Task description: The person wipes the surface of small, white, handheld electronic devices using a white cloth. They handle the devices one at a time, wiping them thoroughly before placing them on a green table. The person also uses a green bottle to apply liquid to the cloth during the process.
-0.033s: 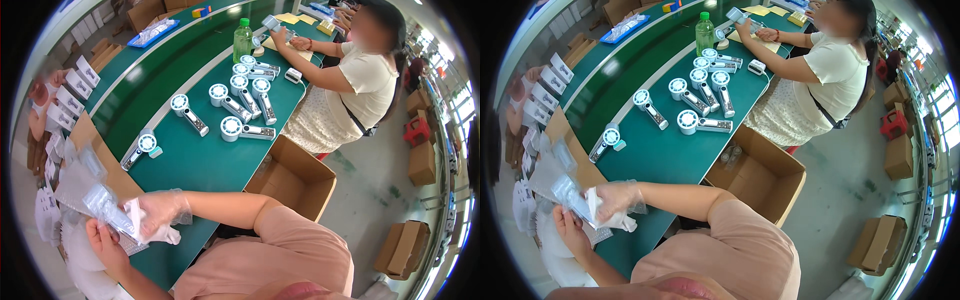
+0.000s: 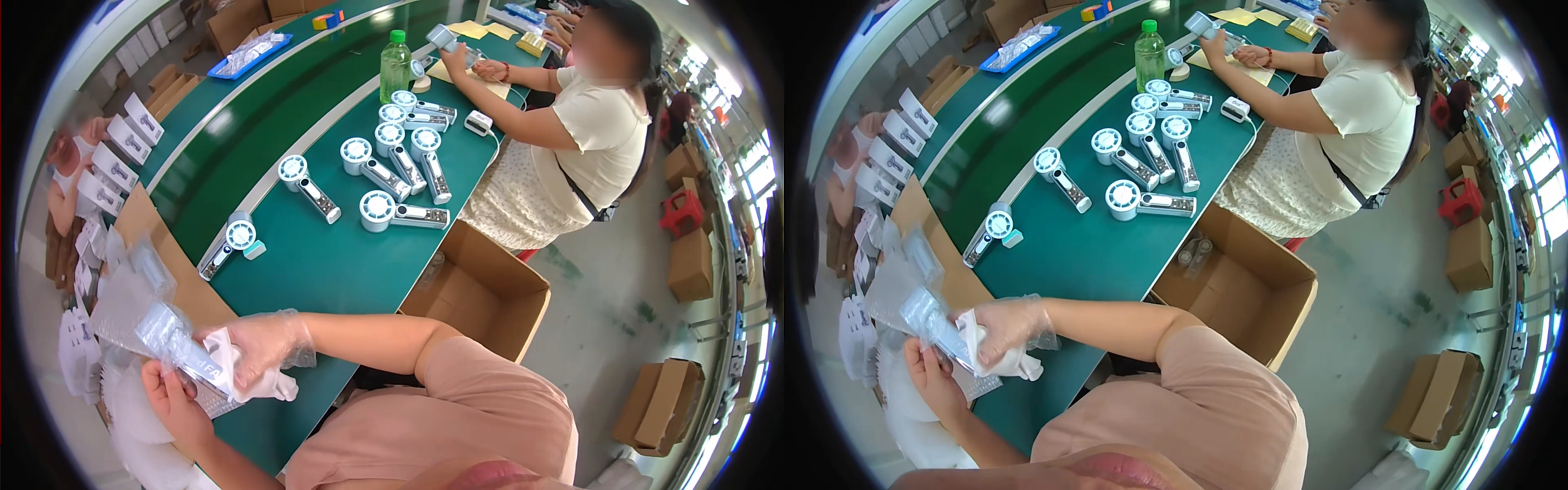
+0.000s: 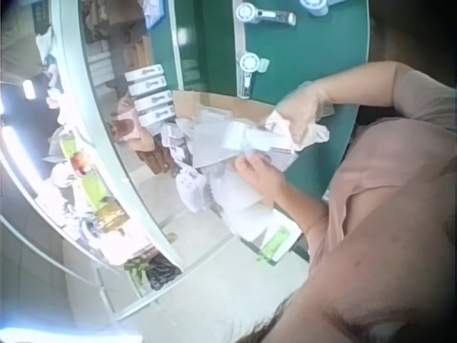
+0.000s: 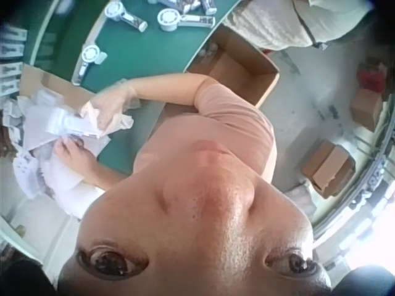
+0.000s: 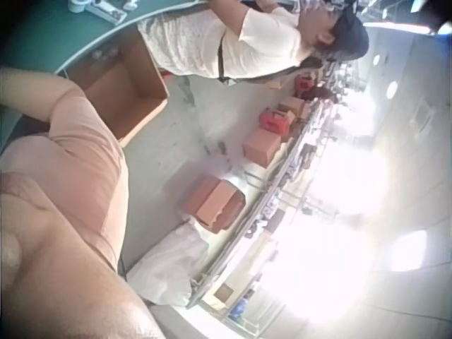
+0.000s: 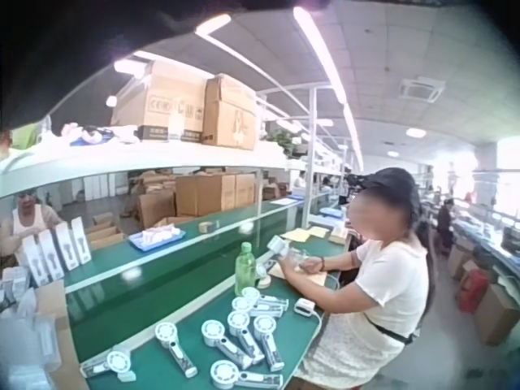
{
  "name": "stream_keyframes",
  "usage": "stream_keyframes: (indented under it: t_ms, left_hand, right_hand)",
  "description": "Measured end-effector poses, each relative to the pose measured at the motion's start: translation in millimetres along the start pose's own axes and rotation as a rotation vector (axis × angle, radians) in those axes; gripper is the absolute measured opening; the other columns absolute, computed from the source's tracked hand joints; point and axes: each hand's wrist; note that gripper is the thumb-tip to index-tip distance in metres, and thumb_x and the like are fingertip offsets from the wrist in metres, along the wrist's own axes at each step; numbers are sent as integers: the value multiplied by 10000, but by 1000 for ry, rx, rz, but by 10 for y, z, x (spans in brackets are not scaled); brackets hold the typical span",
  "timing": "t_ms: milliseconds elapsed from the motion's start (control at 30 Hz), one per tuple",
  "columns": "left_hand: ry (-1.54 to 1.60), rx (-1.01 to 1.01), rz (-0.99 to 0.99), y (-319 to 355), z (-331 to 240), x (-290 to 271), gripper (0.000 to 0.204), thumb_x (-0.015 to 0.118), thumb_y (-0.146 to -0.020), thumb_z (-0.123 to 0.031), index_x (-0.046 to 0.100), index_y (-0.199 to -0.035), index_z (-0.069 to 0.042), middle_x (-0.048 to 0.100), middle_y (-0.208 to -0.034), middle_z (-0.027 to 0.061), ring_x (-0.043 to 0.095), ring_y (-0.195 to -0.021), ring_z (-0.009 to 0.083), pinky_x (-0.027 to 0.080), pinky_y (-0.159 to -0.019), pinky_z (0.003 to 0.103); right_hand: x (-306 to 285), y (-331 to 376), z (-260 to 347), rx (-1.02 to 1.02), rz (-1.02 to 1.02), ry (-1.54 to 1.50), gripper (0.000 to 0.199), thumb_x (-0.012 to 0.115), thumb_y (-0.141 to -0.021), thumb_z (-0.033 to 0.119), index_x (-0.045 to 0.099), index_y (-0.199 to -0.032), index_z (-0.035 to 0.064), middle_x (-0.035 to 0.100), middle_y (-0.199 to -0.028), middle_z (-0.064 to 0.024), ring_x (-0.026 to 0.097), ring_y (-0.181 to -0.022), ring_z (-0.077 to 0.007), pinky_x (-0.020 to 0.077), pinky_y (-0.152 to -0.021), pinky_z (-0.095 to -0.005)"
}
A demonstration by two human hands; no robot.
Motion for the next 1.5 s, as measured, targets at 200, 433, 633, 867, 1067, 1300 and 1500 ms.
stream_keyframes:
  t_ms: [200, 433, 633, 867, 1067, 1300, 1500]
  left_hand:
    - [-441, 179, -55, 103, 159, 156, 91, 446, -991, -115, 499, -1027, -50, 434, -767, -28, 354, -624, 24, 267, -561, 173]
    - [114, -88, -23, 55, -36, 147, 61, 471, -983, -106, 514, -974, -64, 462, -741, -33, 380, -600, 17, 303, -504, 177]
    - [462, -310, 84, 172, -90, 200, 30, 500, -970, -96, 514, -953, -76, 437, -687, -44, 376, -534, 27, 312, -469, 182]
    - [812, -539, -49, 283, -18, -32, 43, 513, -965, -94, 541, -998, -93, 488, -706, -27, 409, -552, 52, 337, -488, 208]
    - [448, -343, 7, 330, -170, -225, 39, 538, -920, -76, 564, -943, -58, 542, -711, -12, 425, -519, 58, 306, -461, 200]
    - [305, -249, 93, 305, -313, -303, 81, 543, -929, -141, 574, -948, -68, 533, -712, -34, 424, -533, 41, 302, -450, 185]
    - [323, -261, 131, 178, -486, -365, 62, 575, -931, -127, 571, -925, -65, 504, -667, -44, 402, -532, 34, 288, -453, 181]
  right_hand:
    - [81, 22, -3, 203, -329, -197, 583, 684, -848, 349, 467, -1219, -44, 597, -1028, -88, 594, -897, -146, 515, -764, -288]
    - [-36, 64, -103, 16, -149, -215, 594, 637, -876, 330, 463, -1293, -55, 598, -1049, -95, 584, -951, -159, 491, -822, -296]
    - [-194, 103, 8, 110, -75, 577, 762, 674, -687, 51, 422, -1405, 37, 647, -1093, -171, 633, -954, -237, 498, -850, -324]
    - [186, 75, 280, -38, -56, 1245, 206, 651, -728, 107, 618, -929, 77, 651, -862, -168, 625, -823, -376, 507, -707, -430]
    - [350, -12, 562, -98, 66, 1303, 156, 652, -709, 87, 586, -850, 85, 600, -769, -138, 596, -779, -364, 477, -673, -435]
    - [542, -122, 786, -205, 42, 1183, 155, 653, -677, 67, 582, -813, 47, 570, -744, -152, 566, -729, -381, 457, -641, -414]
    - [587, -177, 824, -292, 38, 1276, 130, 647, -696, 59, 597, -813, 33, 574, -753, -154, 566, -708, -366, 464, -641, -382]
Point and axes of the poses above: each hand's wrist, its own y-axis away from the middle knuckle, its own x-axis out of the palm, z = x × y
